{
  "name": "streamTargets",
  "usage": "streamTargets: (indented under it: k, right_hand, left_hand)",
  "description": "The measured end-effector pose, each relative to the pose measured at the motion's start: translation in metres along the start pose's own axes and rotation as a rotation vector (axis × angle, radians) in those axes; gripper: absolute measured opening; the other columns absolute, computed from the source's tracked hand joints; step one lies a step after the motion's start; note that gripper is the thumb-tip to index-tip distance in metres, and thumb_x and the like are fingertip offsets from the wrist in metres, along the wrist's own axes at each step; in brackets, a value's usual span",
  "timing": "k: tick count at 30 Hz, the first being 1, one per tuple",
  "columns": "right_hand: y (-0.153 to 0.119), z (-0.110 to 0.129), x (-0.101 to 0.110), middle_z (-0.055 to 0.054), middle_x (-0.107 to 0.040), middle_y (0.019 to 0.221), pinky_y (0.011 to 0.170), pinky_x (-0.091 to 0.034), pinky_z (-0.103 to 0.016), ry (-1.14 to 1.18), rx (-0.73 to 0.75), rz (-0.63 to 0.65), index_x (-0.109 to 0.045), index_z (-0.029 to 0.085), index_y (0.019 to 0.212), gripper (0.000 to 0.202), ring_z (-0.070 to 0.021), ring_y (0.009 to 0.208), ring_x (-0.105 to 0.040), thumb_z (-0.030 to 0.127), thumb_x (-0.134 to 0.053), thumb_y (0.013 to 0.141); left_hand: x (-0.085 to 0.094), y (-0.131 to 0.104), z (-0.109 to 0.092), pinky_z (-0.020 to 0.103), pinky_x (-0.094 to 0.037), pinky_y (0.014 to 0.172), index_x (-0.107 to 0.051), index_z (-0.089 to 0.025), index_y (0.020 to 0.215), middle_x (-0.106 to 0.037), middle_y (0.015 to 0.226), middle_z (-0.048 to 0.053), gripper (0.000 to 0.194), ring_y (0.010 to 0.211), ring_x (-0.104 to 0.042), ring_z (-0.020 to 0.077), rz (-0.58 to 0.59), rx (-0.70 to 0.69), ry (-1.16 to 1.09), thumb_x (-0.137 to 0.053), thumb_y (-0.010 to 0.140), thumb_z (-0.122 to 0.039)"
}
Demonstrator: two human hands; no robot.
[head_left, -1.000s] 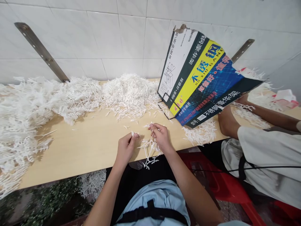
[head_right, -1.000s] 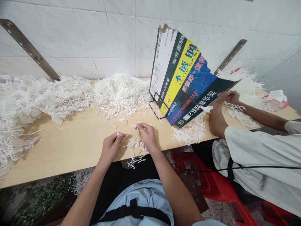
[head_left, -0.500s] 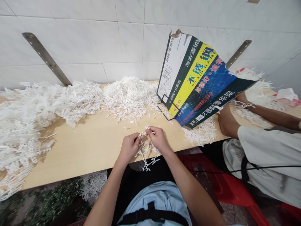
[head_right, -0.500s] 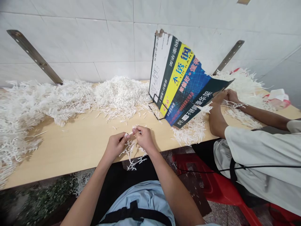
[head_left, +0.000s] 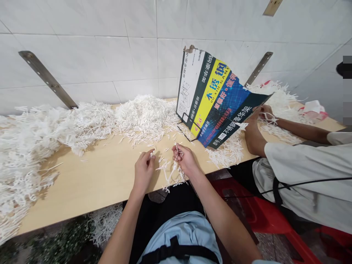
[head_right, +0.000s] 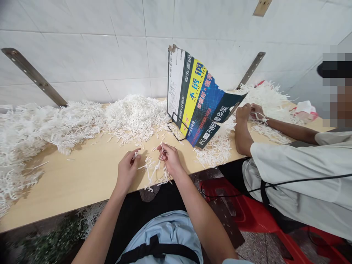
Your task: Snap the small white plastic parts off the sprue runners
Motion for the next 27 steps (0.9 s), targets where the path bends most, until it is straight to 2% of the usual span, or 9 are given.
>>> streamTargets:
  k: [4, 7, 13, 15, 17, 20, 22, 25, 27]
  right_hand:
    - [-0.024, 0.009, 0.004, 0.003, -0.043, 0.063, 0.047, -0.031, -0.024, 0.038, -0.074, 0.058, -0.064, 0.018, 0.078, 0.030, -0.0080, 0.049, -0.025, 0.047, -0.070, 0.077]
    - [-0.051, 0.023, 0.013, 0.003, -0.037, 0.063, 0.047, -0.029, -0.027, 0.040, -0.036, 0.080, -0.060, 0.021, 0.076, 0.029, -0.0107, 0.050, -0.020, 0.049, -0.060, 0.082]
    - [-0.115, 0.041, 0.058, 0.002, -0.032, 0.061, 0.045, -0.029, -0.031, -0.071, 0.049, 0.024, -0.060, 0.025, 0.075, 0.038, -0.0145, 0.048, -0.025, 0.058, -0.049, 0.091]
    - [-0.130, 0.033, 0.074, 0.000, -0.039, 0.061, 0.045, -0.028, -0.031, -0.142, 0.005, 0.006, -0.063, 0.024, 0.075, 0.036, -0.0136, 0.047, -0.029, 0.056, -0.055, 0.091]
    - [-0.140, 0.020, 0.080, -0.003, -0.049, 0.063, 0.046, -0.031, -0.031, -0.357, -0.045, 0.087, -0.069, 0.023, 0.078, 0.036, -0.0140, 0.047, -0.038, 0.053, -0.058, 0.094]
    - [-0.145, 0.001, 0.065, -0.008, -0.064, 0.079, 0.062, -0.045, -0.033, -0.878, 0.017, 0.358, -0.075, 0.023, 0.083, 0.034, -0.0201, 0.067, -0.061, 0.044, -0.054, 0.100]
    - [-0.140, -0.015, 0.044, -0.011, -0.070, 0.093, 0.073, -0.050, -0.034, -1.205, 0.132, 0.487, -0.077, 0.023, 0.088, 0.032, -0.0232, 0.080, -0.068, 0.034, -0.050, 0.103]
    - [-0.124, -0.054, -0.002, -0.014, -0.074, 0.102, 0.076, -0.052, -0.035, -1.518, 0.272, 0.591, -0.078, 0.020, 0.089, 0.027, -0.0269, 0.087, -0.071, 0.018, -0.052, 0.097]
    - [-0.115, -0.081, -0.044, -0.014, -0.077, 0.103, 0.081, -0.054, -0.034, -1.508, 0.380, 0.659, -0.078, 0.020, 0.097, 0.026, -0.0280, 0.094, -0.072, 0.010, -0.055, 0.091]
  left_hand:
    - [-0.006, 0.020, -0.007, 0.037, -0.052, 0.096, -0.056, -0.019, 0.147, -0.062, 0.130, 0.014, 0.051, 0.111, -0.064, 0.0246, 0.056, -0.087, 0.118, -0.048, 0.097, -0.024]
    - [-0.008, 0.028, -0.018, 0.048, -0.042, 0.114, -0.051, -0.018, 0.151, -0.051, 0.150, 0.018, 0.059, 0.137, -0.050, 0.0323, 0.096, -0.187, 0.313, -0.050, 0.092, -0.020]
    - [-0.033, 0.006, -0.023, 0.066, -0.011, 0.123, -0.031, -0.031, 0.164, -0.022, 0.173, 0.012, 0.075, 0.159, -0.015, 0.0401, 0.435, -0.462, 0.596, -0.052, 0.098, -0.059]
    - [-0.038, 0.012, -0.016, 0.069, -0.005, 0.123, -0.033, -0.034, 0.163, -0.022, 0.174, 0.011, 0.076, 0.160, -0.013, 0.0403, 0.439, -0.460, 0.641, -0.052, 0.096, -0.065]
    - [-0.037, 0.031, -0.010, 0.070, -0.001, 0.122, -0.039, -0.034, 0.160, -0.023, 0.173, 0.011, 0.067, 0.160, -0.012, 0.0399, 0.348, -0.411, 0.686, -0.051, 0.099, -0.059]
    - [-0.024, 0.067, -0.009, 0.072, -0.001, 0.121, -0.047, -0.028, 0.156, -0.024, 0.172, 0.015, 0.058, 0.160, -0.013, 0.0415, 0.135, -0.282, 0.724, -0.051, 0.102, -0.048]
    - [-0.014, 0.078, -0.016, 0.068, -0.007, 0.122, -0.050, -0.023, 0.152, -0.031, 0.169, 0.018, 0.052, 0.158, -0.019, 0.0400, 0.008, -0.198, 0.701, -0.047, 0.104, -0.044]
    - [-0.003, 0.063, -0.041, 0.058, -0.017, 0.122, -0.057, -0.022, 0.141, -0.049, 0.157, 0.017, 0.043, 0.152, -0.034, 0.0344, -0.114, -0.169, 0.598, -0.039, 0.107, -0.041]
    - [-0.001, 0.038, -0.065, 0.053, -0.022, 0.120, -0.061, -0.022, 0.132, -0.058, 0.149, 0.015, 0.037, 0.146, -0.043, 0.0309, -0.139, -0.224, 0.527, -0.038, 0.108, -0.038]
Point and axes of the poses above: each hand's wrist, its own y-axis towards the middle knuckle, its own x-axis out of the back of the hand, z = x × y, the point moved 6 cm from there along y, towards the middle knuckle
